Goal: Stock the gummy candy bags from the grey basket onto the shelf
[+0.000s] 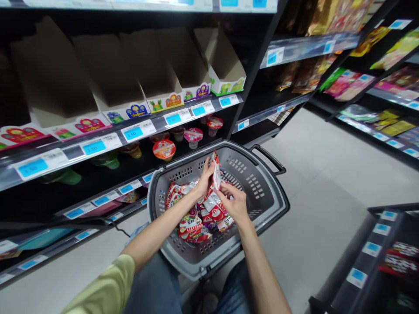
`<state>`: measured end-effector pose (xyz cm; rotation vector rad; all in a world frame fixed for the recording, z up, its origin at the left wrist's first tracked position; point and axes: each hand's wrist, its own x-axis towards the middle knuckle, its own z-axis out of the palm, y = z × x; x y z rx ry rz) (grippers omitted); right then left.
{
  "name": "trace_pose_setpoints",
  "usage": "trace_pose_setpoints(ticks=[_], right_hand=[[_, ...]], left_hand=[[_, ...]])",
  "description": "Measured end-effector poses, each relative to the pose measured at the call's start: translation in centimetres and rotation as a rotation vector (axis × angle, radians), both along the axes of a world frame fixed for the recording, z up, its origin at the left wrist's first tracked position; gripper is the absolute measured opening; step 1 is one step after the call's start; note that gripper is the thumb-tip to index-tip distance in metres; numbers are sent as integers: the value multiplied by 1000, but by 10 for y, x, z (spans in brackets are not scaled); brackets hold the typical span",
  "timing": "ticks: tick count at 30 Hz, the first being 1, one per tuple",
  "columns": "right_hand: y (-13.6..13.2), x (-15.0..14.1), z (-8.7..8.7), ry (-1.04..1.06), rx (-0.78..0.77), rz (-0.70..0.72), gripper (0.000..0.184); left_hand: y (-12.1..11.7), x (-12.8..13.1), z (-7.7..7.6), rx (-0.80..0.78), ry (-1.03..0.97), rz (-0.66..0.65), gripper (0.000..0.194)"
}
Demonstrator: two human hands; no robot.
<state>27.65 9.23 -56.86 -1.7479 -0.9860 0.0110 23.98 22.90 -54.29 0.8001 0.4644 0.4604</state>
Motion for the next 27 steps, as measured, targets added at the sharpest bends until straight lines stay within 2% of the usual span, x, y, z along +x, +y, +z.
trace_pose_setpoints(ticks=[2, 5, 9, 12, 16, 20, 23, 27], right_hand=[[0, -1, -1, -4, -65, 112, 32], [-2, -1, 0, -11, -184, 202, 42], [-4, 1, 1, -2, -286, 219, 43], [-3, 1, 0, -4, -302, 212, 41], [-2, 2, -2, 5, -337, 180, 40], [-3, 7, -6, -26, -447, 134, 45], [-3, 11, -10, -91, -532, 113, 44], [-3, 14, -14, -158, -574, 97, 45]], left_hand=[[3, -3, 4, -70, -40, -77, 80], [8, -8, 6, -155, -64, -168, 72], [11, -11, 3, -147, -94, -220, 60], [10, -11, -1, -95, -83, -236, 61], [10, -10, -4, 43, -77, -144, 71], [14, -11, -2, 183, -75, -77, 86], [20, -17, 2, 393, -105, -90, 99], [33, -36, 13, 639, -107, -139, 100]])
